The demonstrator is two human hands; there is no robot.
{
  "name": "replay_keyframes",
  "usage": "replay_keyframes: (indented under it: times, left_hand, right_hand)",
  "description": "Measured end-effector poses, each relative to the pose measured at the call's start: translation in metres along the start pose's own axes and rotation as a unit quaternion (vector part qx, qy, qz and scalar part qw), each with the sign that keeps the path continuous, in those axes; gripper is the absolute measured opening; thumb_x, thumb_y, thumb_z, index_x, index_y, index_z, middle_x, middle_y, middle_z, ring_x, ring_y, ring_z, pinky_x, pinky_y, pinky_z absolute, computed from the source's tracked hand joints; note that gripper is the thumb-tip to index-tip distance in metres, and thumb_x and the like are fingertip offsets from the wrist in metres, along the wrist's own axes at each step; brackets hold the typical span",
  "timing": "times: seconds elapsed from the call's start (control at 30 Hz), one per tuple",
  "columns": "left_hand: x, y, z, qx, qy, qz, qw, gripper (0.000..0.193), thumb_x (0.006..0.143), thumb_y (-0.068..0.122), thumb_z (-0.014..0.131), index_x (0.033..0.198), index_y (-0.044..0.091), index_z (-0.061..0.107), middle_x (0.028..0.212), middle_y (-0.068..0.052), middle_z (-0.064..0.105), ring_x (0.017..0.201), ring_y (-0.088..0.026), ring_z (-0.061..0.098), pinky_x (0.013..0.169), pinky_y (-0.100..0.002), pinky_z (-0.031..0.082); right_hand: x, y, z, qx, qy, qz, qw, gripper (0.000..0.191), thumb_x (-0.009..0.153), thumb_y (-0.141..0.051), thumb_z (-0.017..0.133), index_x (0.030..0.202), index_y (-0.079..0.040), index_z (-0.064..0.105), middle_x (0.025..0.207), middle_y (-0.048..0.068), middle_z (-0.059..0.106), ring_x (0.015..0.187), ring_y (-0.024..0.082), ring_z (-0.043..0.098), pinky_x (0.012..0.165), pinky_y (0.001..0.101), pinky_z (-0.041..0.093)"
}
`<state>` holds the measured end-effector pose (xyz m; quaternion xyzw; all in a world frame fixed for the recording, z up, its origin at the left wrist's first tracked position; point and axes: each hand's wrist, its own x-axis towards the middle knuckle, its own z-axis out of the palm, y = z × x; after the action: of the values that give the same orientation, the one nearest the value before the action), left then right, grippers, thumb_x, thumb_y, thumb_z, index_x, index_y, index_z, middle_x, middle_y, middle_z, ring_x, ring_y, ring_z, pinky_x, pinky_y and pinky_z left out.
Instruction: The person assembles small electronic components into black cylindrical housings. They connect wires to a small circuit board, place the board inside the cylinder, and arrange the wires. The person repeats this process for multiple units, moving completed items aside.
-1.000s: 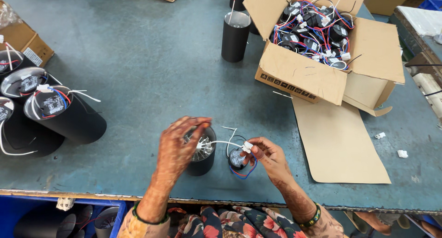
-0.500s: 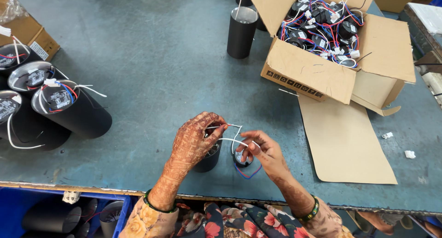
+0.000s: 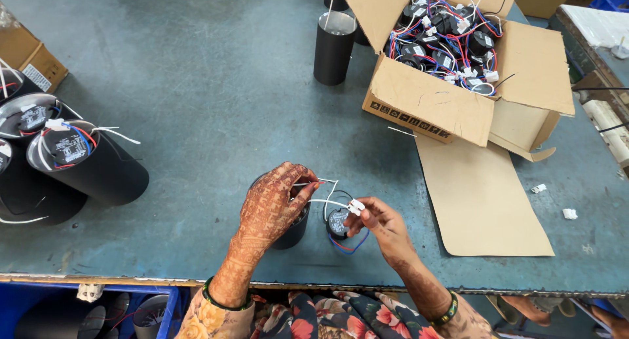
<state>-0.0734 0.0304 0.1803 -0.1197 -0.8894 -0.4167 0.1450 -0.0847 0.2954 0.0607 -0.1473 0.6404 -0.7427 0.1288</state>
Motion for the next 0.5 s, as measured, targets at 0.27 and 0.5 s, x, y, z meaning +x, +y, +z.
replay_keyframes:
  times: [0.27,0.5]
  left_hand:
    - [-0.007,0.0,-0.004,-0.023,0.02,0.007,1.0,0.013,0.089,0.022,0.074,0.097,0.012,0.074,0.093,-0.005,0.071,0.076,-0.022,0.072,0.069,-0.036,0.057]
    - [-0.003,0.0,0.0,-0.003,0.004,-0.007,1.0,0.014,0.088,0.024,0.075,0.097,0.012,0.074,0.092,-0.005,0.07,0.075,-0.023,0.072,0.069,-0.037,0.056]
  right_hand:
    - [0.011,-0.01,0.01,-0.022,0.008,0.017,1.0,0.037,0.1,-0.033,0.063,0.114,0.001,0.067,0.092,0.013,0.076,0.072,0.015,0.07,0.059,0.0283,0.052]
    - [0.016,-0.02,0.016,-0.039,0.001,0.031,0.999,0.035,0.097,-0.03,0.067,0.115,0.0,0.069,0.095,0.009,0.077,0.062,0.007,0.057,0.056,0.0223,0.046]
